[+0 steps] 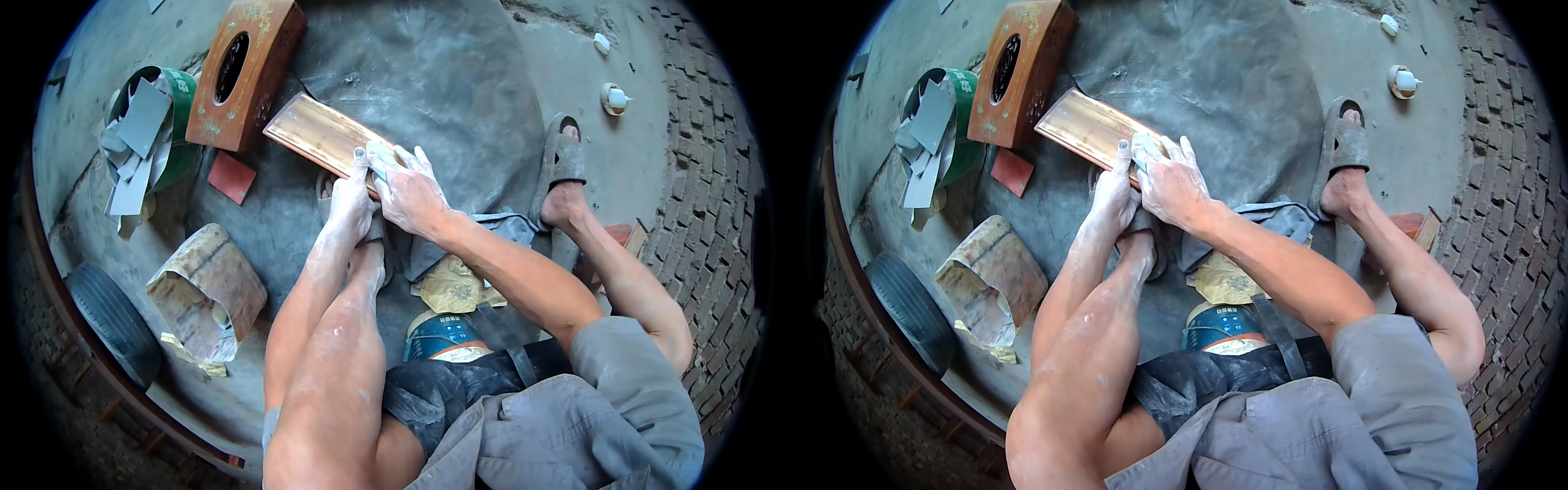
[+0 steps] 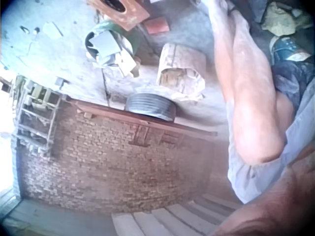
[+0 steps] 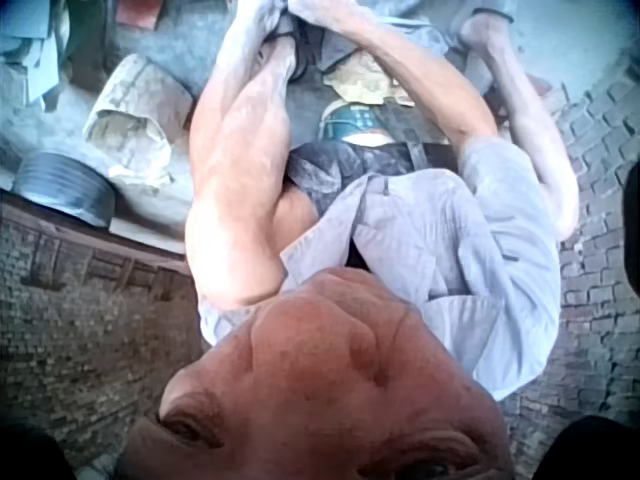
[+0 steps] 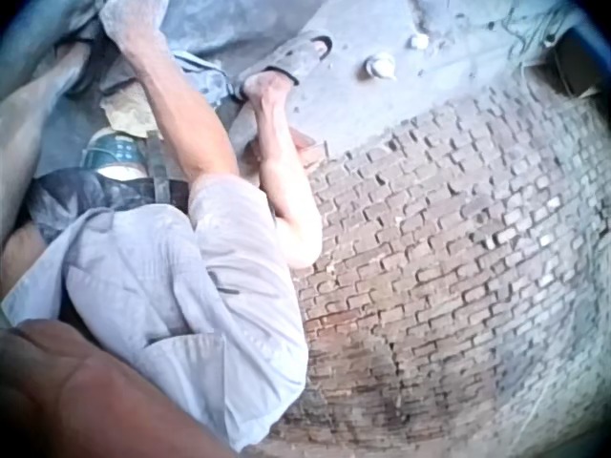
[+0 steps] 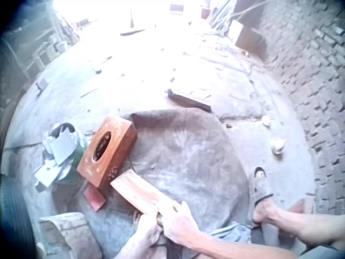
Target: The person sits on the floor and sands a small rectangular wooden block using sandpaper. They repeatedly rub the sandpaper over the block's surfaces and edges, occasionally switching sides and adjusting grip.
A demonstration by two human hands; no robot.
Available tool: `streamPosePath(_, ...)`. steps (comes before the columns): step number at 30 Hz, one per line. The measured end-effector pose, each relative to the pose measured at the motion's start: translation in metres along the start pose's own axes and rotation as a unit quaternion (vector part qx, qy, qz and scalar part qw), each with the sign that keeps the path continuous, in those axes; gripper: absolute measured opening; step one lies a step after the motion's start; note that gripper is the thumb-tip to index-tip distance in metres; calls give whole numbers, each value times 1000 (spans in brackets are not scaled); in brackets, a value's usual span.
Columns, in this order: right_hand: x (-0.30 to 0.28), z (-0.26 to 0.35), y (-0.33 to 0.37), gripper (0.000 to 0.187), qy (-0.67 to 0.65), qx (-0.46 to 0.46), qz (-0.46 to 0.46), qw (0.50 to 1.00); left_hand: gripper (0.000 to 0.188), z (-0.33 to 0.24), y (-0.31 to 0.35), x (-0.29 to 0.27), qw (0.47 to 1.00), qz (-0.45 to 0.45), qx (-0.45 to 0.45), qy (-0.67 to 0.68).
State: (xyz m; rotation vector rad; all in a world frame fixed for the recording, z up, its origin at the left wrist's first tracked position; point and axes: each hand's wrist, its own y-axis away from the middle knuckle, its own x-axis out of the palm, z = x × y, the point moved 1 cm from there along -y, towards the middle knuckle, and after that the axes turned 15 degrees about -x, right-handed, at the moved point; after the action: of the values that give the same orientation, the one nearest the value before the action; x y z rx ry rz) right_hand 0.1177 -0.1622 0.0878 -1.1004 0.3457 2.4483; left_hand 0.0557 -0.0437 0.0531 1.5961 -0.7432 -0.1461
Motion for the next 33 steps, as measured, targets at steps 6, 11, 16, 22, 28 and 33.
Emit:
streamPosePath(6, -38, -13, 37, 43, -130, 216, -162, 954, 48, 0, 25, -1, 997, 70, -7, -4)
streamPosePath(11, -42, -25, 54, 35, -554, 361, -164, 732, 50, -4, 34, -4, 990, 31, 24, -133)
streamPosePath(16, -41, -33, 72, 31, -441, 354, -178, 806, 47, -25, 73, 8, 867, -57, 371, -327)
streamPosePath(22, -37, -28, 66, 27, -469, 363, -188, 783, 86, 21, 39, -10, 537, 95, 440, -714)
streamPosePath(28, -43, -44, 69, 25, -473, 346, -166, 793, 93, -33, -16, -18, 510, -94, 440, -733)
streamPosePath(33, -54, -40, 63, 28, -466, 356, -149, 796, 94, -26, -21, -13, 564, -137, 425, -695)
